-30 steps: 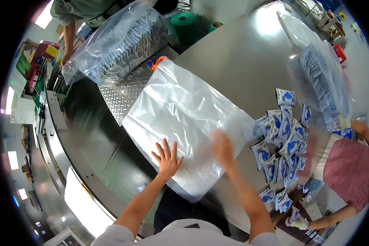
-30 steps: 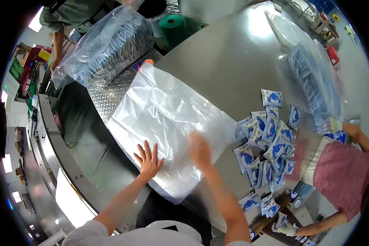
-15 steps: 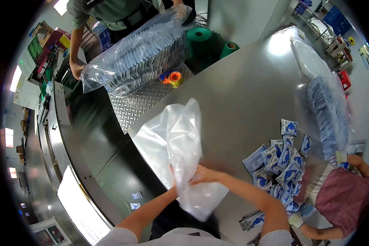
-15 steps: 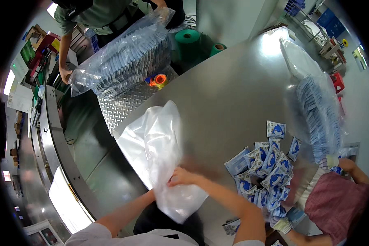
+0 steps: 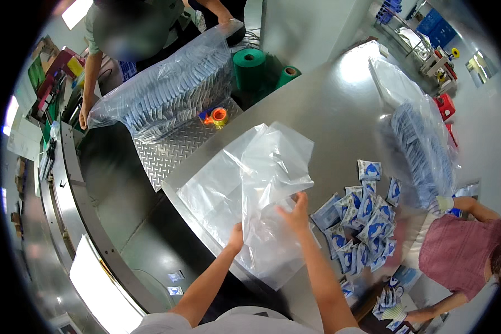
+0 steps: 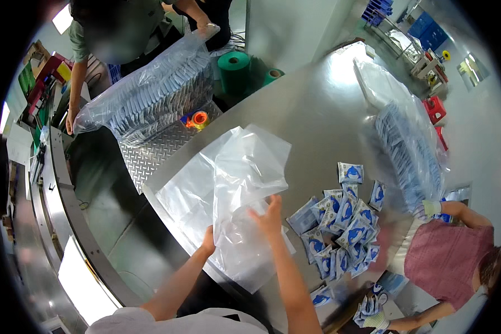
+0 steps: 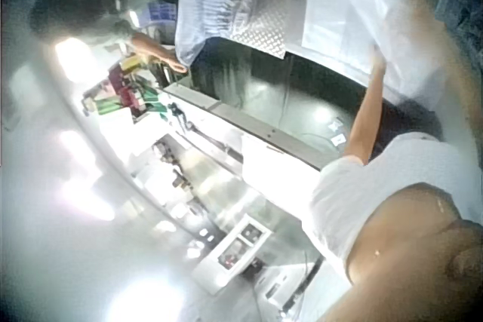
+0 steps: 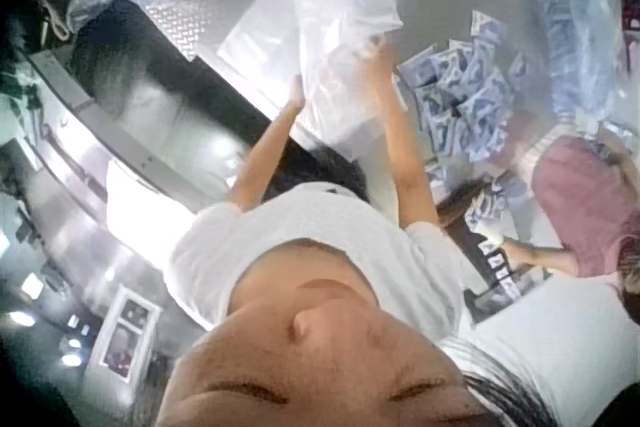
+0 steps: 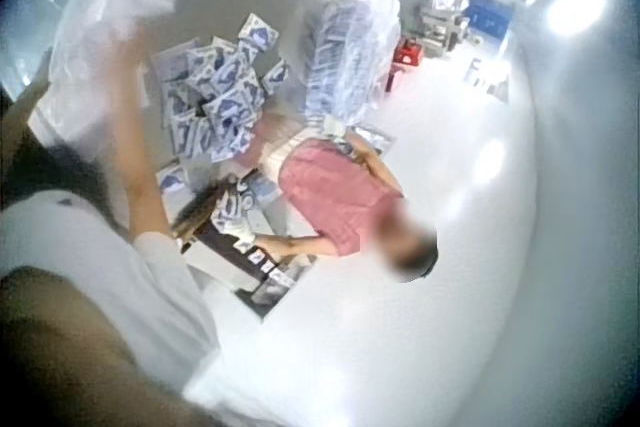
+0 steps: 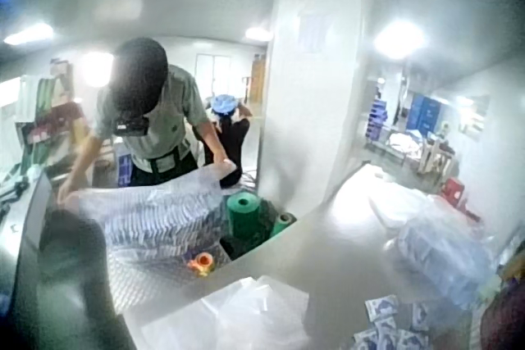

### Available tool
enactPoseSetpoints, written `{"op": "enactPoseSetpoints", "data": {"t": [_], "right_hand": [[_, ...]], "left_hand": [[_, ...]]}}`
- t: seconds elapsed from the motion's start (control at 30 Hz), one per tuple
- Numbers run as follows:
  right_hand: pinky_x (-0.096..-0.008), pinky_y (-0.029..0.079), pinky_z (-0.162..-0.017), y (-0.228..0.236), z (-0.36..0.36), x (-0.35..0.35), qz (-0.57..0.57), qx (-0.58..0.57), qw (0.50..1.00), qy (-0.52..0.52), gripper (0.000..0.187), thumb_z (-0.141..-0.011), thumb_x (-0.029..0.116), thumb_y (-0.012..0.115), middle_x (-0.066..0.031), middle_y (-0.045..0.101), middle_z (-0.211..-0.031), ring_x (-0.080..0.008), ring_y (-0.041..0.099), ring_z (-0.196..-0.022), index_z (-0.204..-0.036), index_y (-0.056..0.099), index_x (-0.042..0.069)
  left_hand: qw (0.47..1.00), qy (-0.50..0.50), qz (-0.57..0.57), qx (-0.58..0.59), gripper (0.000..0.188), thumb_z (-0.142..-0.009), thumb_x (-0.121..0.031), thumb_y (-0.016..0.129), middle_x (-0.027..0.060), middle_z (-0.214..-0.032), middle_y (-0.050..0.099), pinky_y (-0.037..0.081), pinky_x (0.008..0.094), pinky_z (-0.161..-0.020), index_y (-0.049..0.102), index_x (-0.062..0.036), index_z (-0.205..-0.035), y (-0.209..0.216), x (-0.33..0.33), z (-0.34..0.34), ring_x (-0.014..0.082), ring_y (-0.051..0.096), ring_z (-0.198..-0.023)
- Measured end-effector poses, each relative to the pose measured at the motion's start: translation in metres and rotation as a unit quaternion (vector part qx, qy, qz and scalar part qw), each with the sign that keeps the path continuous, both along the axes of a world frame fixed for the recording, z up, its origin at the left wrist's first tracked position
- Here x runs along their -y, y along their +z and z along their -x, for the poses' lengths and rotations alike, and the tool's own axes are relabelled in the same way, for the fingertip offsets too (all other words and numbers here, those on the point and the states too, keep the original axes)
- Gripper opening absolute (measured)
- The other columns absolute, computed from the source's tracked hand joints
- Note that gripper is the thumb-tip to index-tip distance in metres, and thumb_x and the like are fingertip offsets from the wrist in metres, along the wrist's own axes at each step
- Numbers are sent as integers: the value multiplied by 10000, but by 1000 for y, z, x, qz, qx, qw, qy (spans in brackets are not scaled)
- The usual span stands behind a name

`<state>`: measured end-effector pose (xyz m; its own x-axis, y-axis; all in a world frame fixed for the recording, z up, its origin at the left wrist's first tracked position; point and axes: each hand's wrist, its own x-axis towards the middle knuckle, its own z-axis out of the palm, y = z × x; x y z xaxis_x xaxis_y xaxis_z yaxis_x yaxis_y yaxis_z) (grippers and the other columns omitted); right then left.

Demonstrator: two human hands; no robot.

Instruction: The person prepares a large plastic bag by opening it and then places stacks of small blue-white individual packages into the bag. They collect the packages from a pile on a metal table and from a conveyor belt, arranging them neatly inside the bag.

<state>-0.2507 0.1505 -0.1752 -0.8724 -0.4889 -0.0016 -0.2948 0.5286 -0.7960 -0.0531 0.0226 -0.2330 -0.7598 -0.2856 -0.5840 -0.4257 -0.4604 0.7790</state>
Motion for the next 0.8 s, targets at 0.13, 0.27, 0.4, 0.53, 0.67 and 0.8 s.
{"op": "enactPoseSetpoints", "data": {"t": [0.13, 0.27, 0.4, 0.53, 0.67, 0.8], "right_hand": [[-334, 428, -857, -25, 53, -3, 365, 528, 751, -158, 477, -813, 398, 686, -103, 573, -1080, -198, 528, -1022, -1075, 548, 24], [-257, 455, -725, -44, 92, -11, 456, 400, 766, -212, 303, -832, 214, 690, -23, 584, -950, -125, 565, -864, -1061, 531, 96], [-232, 384, -554, 18, 111, -60, 414, 87, 807, -412, 92, -852, 134, 632, -4, 530, -844, -88, 483, -701, -901, 573, 82], [-298, 430, -659, 104, 74, -176, 336, -73, 777, -527, 197, -880, 210, 564, -49, 568, -919, -153, 535, -801, -973, 571, 36], [-306, 462, -713, 91, -5, -314, 299, 65, 750, -587, 255, -883, 252, 603, -38, 586, -921, -160, 568, -828, -1043, 590, 54], [-270, 484, -744, 75, -103, -317, 360, 301, 765, -441, 264, -858, 161, 645, -31, 607, -955, -148, 588, -851, -1082, 601, 30]], "left_hand": [[945, 202, -257, 6, 620, -938, -487, 425, 102, -1390, 406, 317, 433, -1036, 326, -99, -1410, 52, 15, -51, 224, 379, -1280], [980, 56, 190, 33, 678, -934, -471, 431, 145, -1493, 205, 215, 536, -1060, 189, -129, -1467, 49, -34, -34, 304, 199, -1376], [669, -327, 656, 123, 751, -860, -518, 511, 215, -1516, 88, 129, 684, -1020, 212, -193, -1466, 36, -62, -25, 394, 91, -1398], [511, -456, 724, -76, 728, -793, -603, 520, 85, -1543, 90, 117, 687, -1038, 262, -368, -1432, 9, 54, 32, 290, 113, -1415], [363, -309, 875, 84, 692, -796, -341, 622, 85, -1521, 162, 151, 699, -1019, 311, -291, -1412, 64, 120, 147, 342, 159, -1392], [693, -145, 701, -78, 608, -776, -138, 649, 211, -1454, 246, 285, 549, -1049, 414, -152, -1336, 137, 46, 158, 389, 267, -1332]]}}
